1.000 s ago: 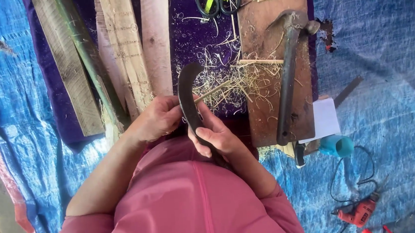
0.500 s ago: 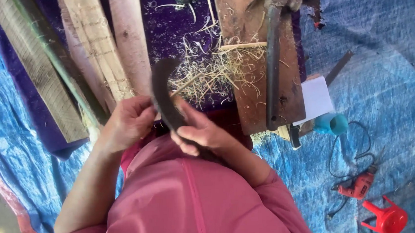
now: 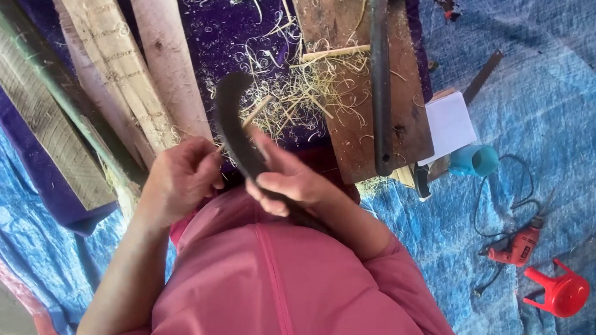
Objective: A person is using a curved blade to shave thin layers off a wooden stick to shape or smooth it.
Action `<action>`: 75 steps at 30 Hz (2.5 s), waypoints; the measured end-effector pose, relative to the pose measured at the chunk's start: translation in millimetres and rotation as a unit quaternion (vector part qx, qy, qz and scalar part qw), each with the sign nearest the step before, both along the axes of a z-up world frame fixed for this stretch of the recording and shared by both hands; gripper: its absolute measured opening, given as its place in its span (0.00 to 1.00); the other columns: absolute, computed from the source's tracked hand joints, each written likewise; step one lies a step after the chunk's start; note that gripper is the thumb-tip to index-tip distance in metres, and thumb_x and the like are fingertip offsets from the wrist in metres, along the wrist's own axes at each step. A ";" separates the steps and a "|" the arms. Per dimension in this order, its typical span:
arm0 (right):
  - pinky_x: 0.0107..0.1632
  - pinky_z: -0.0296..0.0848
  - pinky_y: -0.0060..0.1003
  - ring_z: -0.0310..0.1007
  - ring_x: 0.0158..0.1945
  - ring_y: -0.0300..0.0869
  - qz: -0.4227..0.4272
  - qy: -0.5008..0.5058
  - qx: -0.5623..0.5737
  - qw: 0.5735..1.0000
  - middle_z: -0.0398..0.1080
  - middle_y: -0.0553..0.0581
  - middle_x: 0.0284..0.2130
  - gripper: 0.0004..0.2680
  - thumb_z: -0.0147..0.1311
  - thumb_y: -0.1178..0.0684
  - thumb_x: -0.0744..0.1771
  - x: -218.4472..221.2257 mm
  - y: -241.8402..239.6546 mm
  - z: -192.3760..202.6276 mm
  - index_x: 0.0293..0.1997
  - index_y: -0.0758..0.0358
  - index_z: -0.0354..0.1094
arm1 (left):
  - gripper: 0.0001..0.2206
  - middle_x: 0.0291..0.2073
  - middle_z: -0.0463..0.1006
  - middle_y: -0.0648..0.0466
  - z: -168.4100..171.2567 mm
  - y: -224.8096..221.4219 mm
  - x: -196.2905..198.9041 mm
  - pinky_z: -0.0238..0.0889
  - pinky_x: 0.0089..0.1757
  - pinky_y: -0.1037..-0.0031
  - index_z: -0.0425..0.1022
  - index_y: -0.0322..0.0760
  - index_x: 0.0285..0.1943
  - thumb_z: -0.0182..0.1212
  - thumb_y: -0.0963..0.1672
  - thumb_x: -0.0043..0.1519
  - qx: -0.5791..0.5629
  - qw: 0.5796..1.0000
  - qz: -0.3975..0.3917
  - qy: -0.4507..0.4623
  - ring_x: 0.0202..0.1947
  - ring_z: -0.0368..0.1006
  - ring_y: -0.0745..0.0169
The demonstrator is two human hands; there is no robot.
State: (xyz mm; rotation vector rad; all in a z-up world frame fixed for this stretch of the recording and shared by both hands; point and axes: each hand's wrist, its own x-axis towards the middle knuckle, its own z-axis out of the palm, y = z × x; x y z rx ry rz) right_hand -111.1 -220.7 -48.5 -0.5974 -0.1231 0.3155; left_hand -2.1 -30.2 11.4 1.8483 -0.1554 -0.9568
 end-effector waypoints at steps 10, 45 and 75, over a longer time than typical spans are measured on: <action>0.15 0.71 0.33 0.67 0.16 0.40 0.019 0.002 -0.002 1.000 0.67 0.64 0.29 0.31 0.43 0.63 0.71 1.9 0.2 9.5 0.80 0.52 0.20 | 0.15 0.08 0.67 0.54 9.5 -21.2 10.7 0.60 0.21 0.80 0.75 0.35 0.26 0.51 0.41 0.67 -0.101 0.993 -0.066 0.013 0.12 0.66 0.66; 0.17 0.62 0.27 0.63 0.18 0.35 -0.207 0.119 -0.158 0.958 0.68 0.53 0.29 0.23 0.45 0.58 0.73 -8.0 -88.1 6.6 0.80 0.51 0.41 | 0.10 0.16 0.63 0.60 -4.4 78.9 4.3 0.46 0.16 0.83 0.75 0.27 0.52 0.49 0.40 0.70 -0.160 0.987 0.009 -0.031 0.13 0.53 0.76; 0.17 0.68 0.32 0.63 0.20 0.40 -0.113 0.091 -0.221 0.964 0.64 0.66 0.29 0.23 0.41 0.57 0.72 25.9 -47.9 -25.8 0.79 0.56 0.38 | 0.05 0.32 0.76 0.49 -76.2 -11.6 10.3 0.72 0.35 0.56 0.79 0.42 0.46 0.58 0.43 0.66 0.045 0.916 0.106 -0.384 0.34 0.78 0.42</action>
